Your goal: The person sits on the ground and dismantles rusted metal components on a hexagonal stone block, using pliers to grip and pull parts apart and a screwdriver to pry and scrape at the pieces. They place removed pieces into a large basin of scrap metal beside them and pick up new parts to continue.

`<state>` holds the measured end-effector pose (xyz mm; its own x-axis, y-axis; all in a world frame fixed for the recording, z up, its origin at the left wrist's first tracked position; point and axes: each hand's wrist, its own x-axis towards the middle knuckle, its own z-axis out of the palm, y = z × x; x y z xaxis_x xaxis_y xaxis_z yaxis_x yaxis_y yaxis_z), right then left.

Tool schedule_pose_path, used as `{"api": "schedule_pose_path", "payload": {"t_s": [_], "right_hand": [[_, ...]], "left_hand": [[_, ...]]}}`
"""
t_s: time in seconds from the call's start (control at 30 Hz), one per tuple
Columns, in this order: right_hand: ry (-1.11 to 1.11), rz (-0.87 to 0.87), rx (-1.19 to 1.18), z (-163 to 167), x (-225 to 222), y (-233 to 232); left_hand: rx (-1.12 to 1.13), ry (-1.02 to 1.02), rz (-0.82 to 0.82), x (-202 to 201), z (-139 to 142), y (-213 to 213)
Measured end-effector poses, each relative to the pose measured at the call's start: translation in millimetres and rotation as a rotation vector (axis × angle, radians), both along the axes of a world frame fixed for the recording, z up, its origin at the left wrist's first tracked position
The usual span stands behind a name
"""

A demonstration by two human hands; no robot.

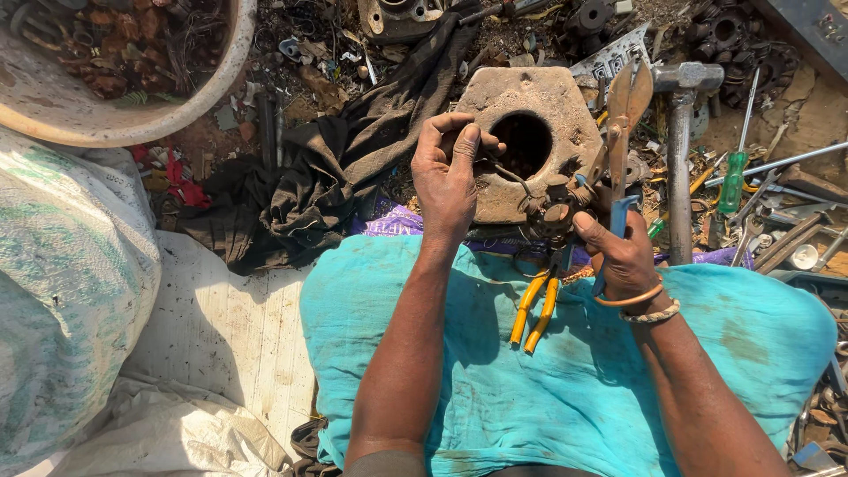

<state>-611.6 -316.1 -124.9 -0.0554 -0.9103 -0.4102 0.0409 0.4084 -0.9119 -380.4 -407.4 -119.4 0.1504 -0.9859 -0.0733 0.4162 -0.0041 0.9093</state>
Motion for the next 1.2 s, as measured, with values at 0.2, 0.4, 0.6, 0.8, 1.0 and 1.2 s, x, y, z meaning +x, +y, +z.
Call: {"api": "schedule_pose_path", "payload": {"t_s": [0.2,0.4,0.6,0.8,1.0,1.2], "right_hand": [[-0.506,-0.046,0.027,20,20,16],[-0.874,-0.161,0.092,25,26,0],[-0.979,-0.323,0.215,28,27,-4],[-0.665,-0.290,0.106,25,34,-12],[-0.795,-0.252,0.110,16,29,-16],[-0.466,-0.181,0.079,10,18,-7]], "left_hand": [[0.314,-0.180,-0.109,-5,3,-3],[0.138,0.041,-0.412,28,9,-3],[-0.129,-0.597,-0.468,22,24,9],[-0.266,-0.638,-0.308,25,36,12],[-0.344,-0.385,-0.232,9,39,19],[-0.288,-0.160,-0.301,7,34,21]]}}
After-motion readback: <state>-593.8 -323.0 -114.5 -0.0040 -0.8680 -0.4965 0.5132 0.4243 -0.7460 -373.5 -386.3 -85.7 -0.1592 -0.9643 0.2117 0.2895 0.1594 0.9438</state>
